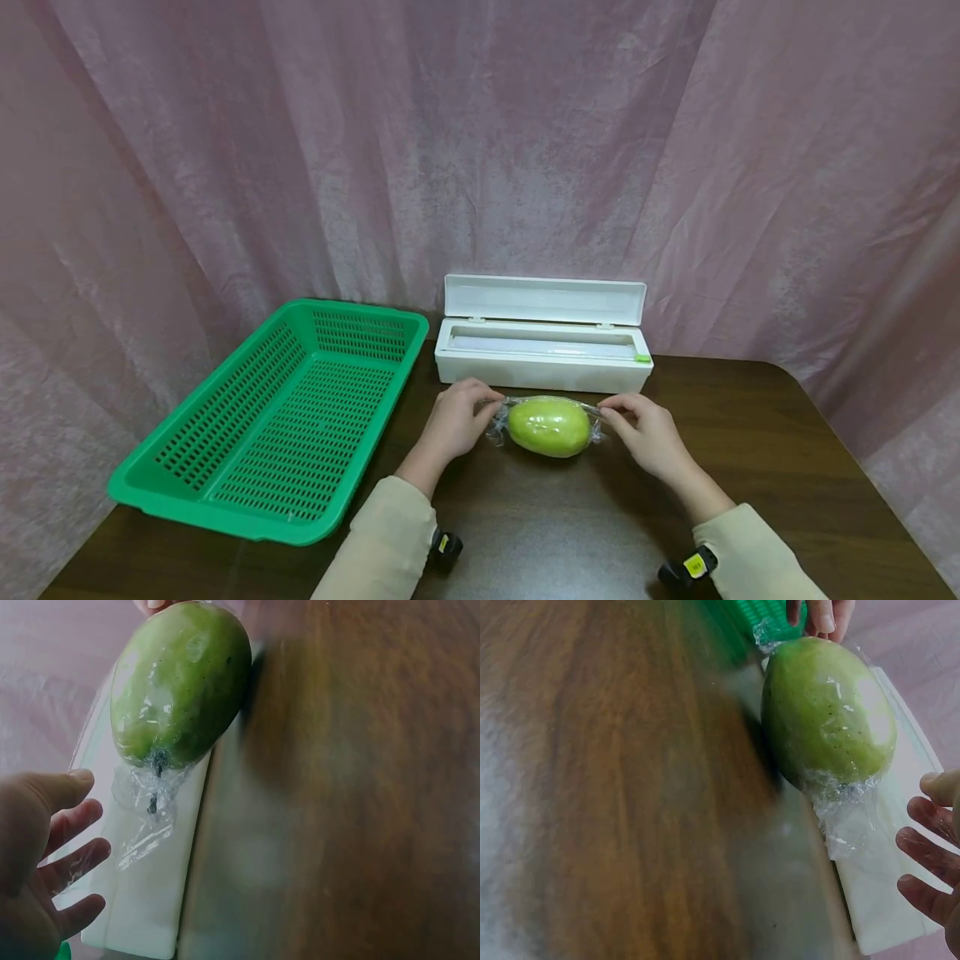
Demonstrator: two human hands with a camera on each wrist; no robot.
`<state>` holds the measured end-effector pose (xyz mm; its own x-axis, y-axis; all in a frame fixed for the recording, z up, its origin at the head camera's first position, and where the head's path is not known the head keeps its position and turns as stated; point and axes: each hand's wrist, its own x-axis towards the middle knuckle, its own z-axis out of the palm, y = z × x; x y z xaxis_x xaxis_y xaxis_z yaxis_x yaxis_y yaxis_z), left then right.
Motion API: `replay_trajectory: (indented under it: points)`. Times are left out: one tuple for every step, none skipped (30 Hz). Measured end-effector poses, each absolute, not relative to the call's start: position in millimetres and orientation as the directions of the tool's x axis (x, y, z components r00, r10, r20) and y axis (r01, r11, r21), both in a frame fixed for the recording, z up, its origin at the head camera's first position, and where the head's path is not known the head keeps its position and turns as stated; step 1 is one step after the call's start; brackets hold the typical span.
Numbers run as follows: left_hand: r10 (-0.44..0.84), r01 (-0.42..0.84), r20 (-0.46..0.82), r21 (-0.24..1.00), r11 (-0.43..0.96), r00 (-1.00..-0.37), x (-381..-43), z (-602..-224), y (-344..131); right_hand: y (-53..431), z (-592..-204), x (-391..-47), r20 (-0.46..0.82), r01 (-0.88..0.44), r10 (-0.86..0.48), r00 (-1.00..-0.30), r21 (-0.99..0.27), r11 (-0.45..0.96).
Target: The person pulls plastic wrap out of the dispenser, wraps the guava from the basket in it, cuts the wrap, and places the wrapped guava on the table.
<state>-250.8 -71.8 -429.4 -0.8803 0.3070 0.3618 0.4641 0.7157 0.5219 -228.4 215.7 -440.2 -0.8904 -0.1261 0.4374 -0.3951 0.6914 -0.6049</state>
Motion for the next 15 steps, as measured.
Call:
replay_trajectory:
  points:
    - [0.307,0.466,0.364,0.525,0.712,-0.879,-250.4,-430.3,-72.6,215.7,-440.7,-227.7,0.439,-0.398,-0.129,-0.889,-0.603,0.692]
    - [0.306,0.465,0.362,0.53,0.709,-0.88,-249.9,-431.2,-73.4,215.8,-441.3,-227.1,0.44,-0.4,-0.133,-0.888,-0.599,0.693]
    - [0.307,0.463,0.359,0.532,0.709,-0.881,-249.2,-431.8,-74.1,215.8,-441.8,-226.3,0.442,-0.405,-0.138,-0.886,-0.596,0.693]
    - [0.309,0.462,0.354,0.533,0.709,-0.883,-248.3,-432.2,-74.8,215.8,-442.5,-225.7,0.448,-0.413,-0.145,-0.882,-0.588,0.696]
    - [0.311,0.459,0.346,0.536,0.708,-0.885,-247.3,-432.4,-75.3,215.7,-443.2,-225.2,0.458,-0.423,-0.151,-0.876,-0.579,0.697]
    - [0.313,0.454,0.335,0.543,0.707,-0.889,-246.3,-432.4,-75.7,215.6,-443.9,-224.9,0.47,-0.436,-0.159,-0.869,-0.571,0.696]
    - [0.315,0.446,0.32,0.547,0.708,-0.894,-245.4,-432.3,-76.0,215.4,-444.4,-224.5,0.48,-0.446,-0.166,-0.862,-0.561,0.697]
    - [0.317,0.437,0.303,0.552,0.71,-0.898,-244.4,-432.0,-76.2,215.2,-445.0,-224.2,0.488,-0.455,-0.173,-0.856,-0.55,0.701]
    - [0.32,0.428,0.285,0.556,0.712,-0.904,-243.6,-431.8,-76.3,215.1,-445.6,-224.0,0.497,-0.464,-0.18,-0.849,-0.537,0.705]
    - [0.321,0.419,0.269,0.561,0.715,-0.908,-243.1,-431.6,-76.3,215.0,-446.1,-223.8,0.501,-0.469,-0.187,-0.845,-0.526,0.709]
    - [0.321,0.411,0.258,0.564,0.716,-0.911,-242.6,-431.3,-76.1,215.0,-446.6,-223.6,0.504,-0.474,-0.194,-0.842,-0.518,0.712]
    - [0.32,0.405,0.248,0.568,0.717,-0.914,-242.2,-431.1,-75.9,214.9,-447.1,-223.3,0.503,-0.477,-0.2,-0.841,-0.512,0.715]
    - [0.32,0.402,0.243,0.568,0.718,-0.916,-241.9,-430.7,-75.6,215.0,-447.6,-223.1,0.499,-0.476,-0.206,-0.842,-0.506,0.719]
    - [0.318,0.398,0.239,0.57,0.719,-0.918,-241.6,-430.3,-75.2,215.2,-448.1,-222.8,0.497,-0.477,-0.212,-0.842,-0.501,0.722]
    - [0.315,0.395,0.238,0.571,0.719,-0.919,-241.4,-430.0,-74.7,215.3,-448.5,-222.5,0.496,-0.479,-0.217,-0.841,-0.497,0.723]
